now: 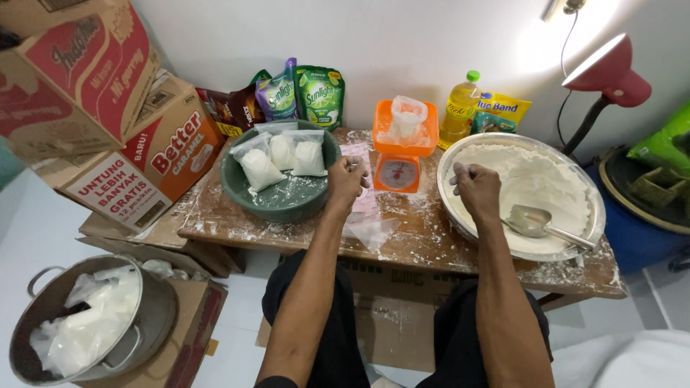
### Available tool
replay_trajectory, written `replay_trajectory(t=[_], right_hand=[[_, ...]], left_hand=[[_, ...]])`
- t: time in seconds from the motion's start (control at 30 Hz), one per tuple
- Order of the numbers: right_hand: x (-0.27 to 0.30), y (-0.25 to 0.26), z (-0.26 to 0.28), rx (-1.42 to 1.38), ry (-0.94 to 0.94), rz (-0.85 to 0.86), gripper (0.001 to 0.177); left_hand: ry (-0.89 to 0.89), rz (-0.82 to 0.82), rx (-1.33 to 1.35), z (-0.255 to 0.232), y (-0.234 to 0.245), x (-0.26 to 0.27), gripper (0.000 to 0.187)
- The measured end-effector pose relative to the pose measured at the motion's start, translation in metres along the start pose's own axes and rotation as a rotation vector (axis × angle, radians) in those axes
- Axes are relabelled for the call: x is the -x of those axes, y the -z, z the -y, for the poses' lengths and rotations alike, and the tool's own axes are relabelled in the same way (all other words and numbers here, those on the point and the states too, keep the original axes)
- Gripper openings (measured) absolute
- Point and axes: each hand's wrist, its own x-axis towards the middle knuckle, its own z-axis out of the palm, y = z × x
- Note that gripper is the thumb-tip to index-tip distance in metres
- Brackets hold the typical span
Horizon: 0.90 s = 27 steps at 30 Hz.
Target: Scooping flour from a bowl into small plastic bags and weighing them on a scale.
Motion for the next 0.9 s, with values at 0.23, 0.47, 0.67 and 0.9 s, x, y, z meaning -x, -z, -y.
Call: replay_trajectory(t=[0.23, 0.47, 0.67, 0.9], right_hand=[[0.004, 0.003, 0.009, 0.031, 0.005, -0.011, 0.03], [0.002, -0.004, 0.022, -0.021, -0.022, 0.013, 0.029], [-0.01, -0.006, 0.035, 0.002, 0.011, 0.011, 0.027], [-0.04, -0.017, 0.055, 0.046, 0.053, 0.067, 0.03]], left_hand=[[-0.004, 0.014, 0.008, -0.004, -0.004, 0.0, 0.028], [-0.048, 0.01, -0.029, -0.038, -0.015, -0.002, 0.021], [-0.122, 0.054, -0.086, -0.053, -0.029, -0.025, 0.016], [-0.208, 0.082, -0.287, -0.074, -0.047, -0.052, 0.021]])
